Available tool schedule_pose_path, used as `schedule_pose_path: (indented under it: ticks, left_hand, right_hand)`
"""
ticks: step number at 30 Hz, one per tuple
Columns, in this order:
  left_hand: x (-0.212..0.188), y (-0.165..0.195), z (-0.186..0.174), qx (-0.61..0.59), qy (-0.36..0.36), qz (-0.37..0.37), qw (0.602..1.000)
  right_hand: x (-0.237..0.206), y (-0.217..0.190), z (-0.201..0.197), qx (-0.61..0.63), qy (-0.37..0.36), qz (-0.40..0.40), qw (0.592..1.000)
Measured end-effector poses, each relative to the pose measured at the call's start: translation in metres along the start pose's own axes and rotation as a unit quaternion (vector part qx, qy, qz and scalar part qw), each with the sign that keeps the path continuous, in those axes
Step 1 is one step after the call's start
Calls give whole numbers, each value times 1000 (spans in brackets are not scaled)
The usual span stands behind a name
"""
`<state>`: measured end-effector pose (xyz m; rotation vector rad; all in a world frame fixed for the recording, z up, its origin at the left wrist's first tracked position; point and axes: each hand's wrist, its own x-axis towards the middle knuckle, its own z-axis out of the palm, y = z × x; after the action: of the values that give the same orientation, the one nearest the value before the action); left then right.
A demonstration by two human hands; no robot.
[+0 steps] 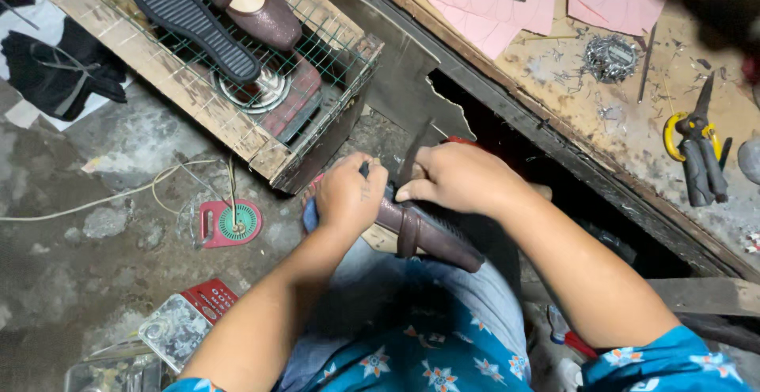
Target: The person uses a curved metal tool to press and smooth the sole edge of a brown shoe mounted on a wooden last. They repeatedly reposition the shoe and apply pressure along the perimeter of the sole to secure the attachment.
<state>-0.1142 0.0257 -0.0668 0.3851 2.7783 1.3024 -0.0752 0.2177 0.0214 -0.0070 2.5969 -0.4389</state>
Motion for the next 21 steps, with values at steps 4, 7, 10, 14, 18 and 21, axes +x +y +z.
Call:
schedule_pose_path:
  ticks: [4,7,10,14,18,21]
  left_hand:
    - [-16,5,-16,-121,52,16,991]
    - [-39,7,-25,-229,89,94,965]
    - [-71,13,-32,-249,62,171,951]
    - [-96,30,-39,-212,54,192,957]
    - [-107,35,-41,-273,-30,72,959]
    - [-104,30,-36,-240,4,152,959]
  right_hand:
    - [-41,-9,-1,74,95,-86,989]
    - [-94,7,20,305,169,-200,916]
    - [-138,22,61,512,107,-86,848]
    - [-183,18,95,417,152,43,895]
    - [-235,-15,76,346,250,60,902]
    - [-224,-48,67,468,483,-256,694]
